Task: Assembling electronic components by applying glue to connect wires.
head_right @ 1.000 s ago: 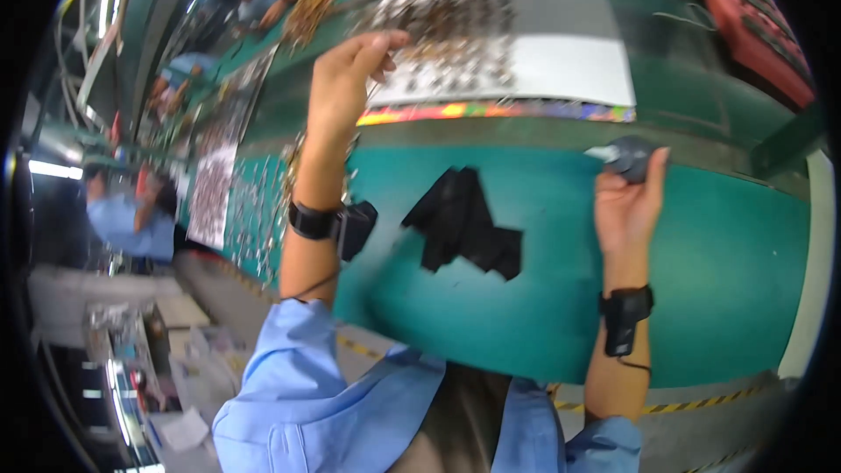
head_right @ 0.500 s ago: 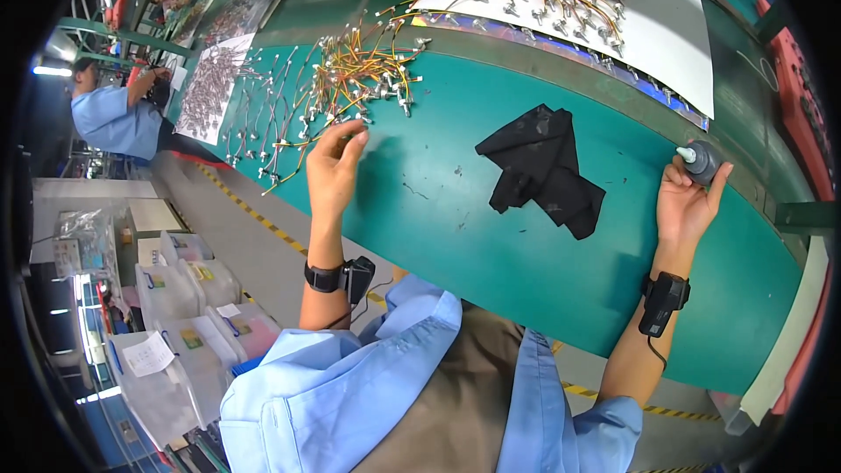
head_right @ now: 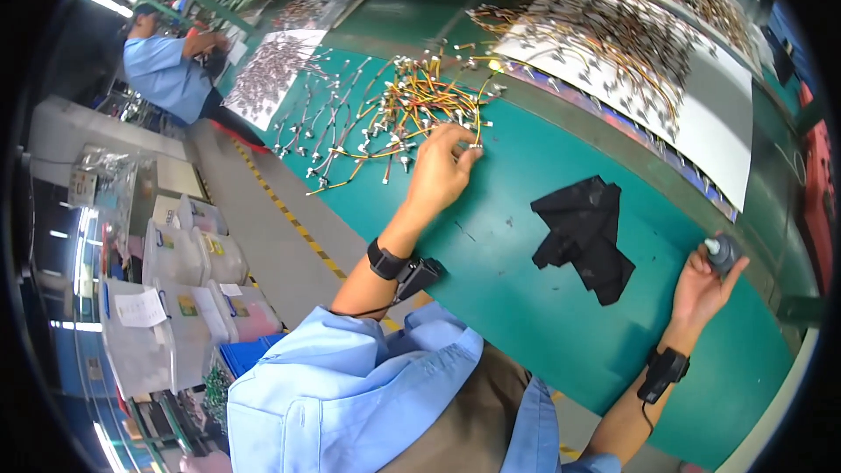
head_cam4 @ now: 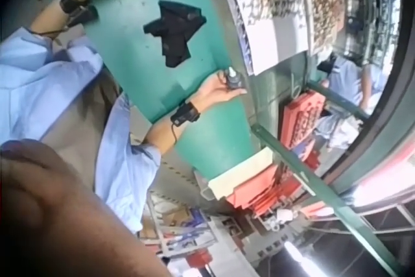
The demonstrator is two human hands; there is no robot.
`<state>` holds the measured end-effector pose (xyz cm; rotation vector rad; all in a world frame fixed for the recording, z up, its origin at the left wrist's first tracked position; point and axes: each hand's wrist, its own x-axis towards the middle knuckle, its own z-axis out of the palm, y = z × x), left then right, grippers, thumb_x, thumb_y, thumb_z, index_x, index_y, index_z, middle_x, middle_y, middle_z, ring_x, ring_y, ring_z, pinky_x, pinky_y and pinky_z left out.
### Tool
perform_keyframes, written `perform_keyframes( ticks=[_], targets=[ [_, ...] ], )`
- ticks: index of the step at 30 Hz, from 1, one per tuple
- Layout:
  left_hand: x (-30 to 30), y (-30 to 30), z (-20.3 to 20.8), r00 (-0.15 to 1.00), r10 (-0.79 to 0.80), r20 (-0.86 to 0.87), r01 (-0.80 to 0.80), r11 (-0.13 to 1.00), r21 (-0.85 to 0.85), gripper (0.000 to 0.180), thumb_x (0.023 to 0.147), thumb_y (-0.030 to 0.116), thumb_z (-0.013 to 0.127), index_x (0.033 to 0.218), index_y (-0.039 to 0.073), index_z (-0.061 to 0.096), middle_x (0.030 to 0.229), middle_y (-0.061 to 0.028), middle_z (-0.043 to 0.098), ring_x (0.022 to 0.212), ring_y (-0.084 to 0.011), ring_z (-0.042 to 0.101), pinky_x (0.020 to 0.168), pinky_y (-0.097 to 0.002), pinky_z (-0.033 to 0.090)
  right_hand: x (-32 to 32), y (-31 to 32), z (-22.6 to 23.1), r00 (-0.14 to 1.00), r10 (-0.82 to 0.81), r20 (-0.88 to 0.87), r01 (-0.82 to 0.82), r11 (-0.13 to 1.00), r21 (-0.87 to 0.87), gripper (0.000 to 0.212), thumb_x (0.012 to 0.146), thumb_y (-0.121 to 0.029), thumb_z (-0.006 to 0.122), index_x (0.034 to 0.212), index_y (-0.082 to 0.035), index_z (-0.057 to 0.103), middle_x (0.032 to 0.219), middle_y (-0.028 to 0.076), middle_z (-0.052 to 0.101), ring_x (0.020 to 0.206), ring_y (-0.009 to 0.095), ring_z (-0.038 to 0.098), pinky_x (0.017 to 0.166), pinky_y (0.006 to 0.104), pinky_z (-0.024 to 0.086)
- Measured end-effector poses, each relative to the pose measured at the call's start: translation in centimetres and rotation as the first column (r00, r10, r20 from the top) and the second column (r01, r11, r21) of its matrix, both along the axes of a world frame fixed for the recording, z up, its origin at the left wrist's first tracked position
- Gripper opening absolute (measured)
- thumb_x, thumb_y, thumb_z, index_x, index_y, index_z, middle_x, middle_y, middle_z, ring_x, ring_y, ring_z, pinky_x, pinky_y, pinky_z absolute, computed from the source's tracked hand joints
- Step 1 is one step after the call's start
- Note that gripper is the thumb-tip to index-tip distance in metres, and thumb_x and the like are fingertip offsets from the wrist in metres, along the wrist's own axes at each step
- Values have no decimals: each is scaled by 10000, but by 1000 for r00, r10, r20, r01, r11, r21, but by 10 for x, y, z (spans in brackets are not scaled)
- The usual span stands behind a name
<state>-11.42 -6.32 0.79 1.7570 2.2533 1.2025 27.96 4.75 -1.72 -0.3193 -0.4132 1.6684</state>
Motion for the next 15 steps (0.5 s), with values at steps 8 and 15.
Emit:
perform_keyframes(
  ticks=[8, 15],
  targets=[
    [49, 14, 80, 495, -318, 809, 180, 948, 262, 144, 802, 62, 576, 894, -41, 535, 835, -121, 588, 680, -148, 602, 536, -239, 494, -2, -6, 7, 999, -37, 24, 38, 999, -22, 404, 872, -309, 501, 1037, 57, 458, 1027, 160, 519, 661, 148, 400, 532, 230, 356],
    [86, 49, 72, 183, -434, 882, 271, 885, 380, 139, 797, 87, 591, 822, -41, 544, 782, -100, 567, 635, -155, 592, 493, -252, 503, -6, -11, 10, 990, -82, 114, 89, 995, -51, 393, 877, -311, 492, 1033, 48, 462, 1024, 156, 521, 661, 150, 403, 525, 231, 355]
  ],
)
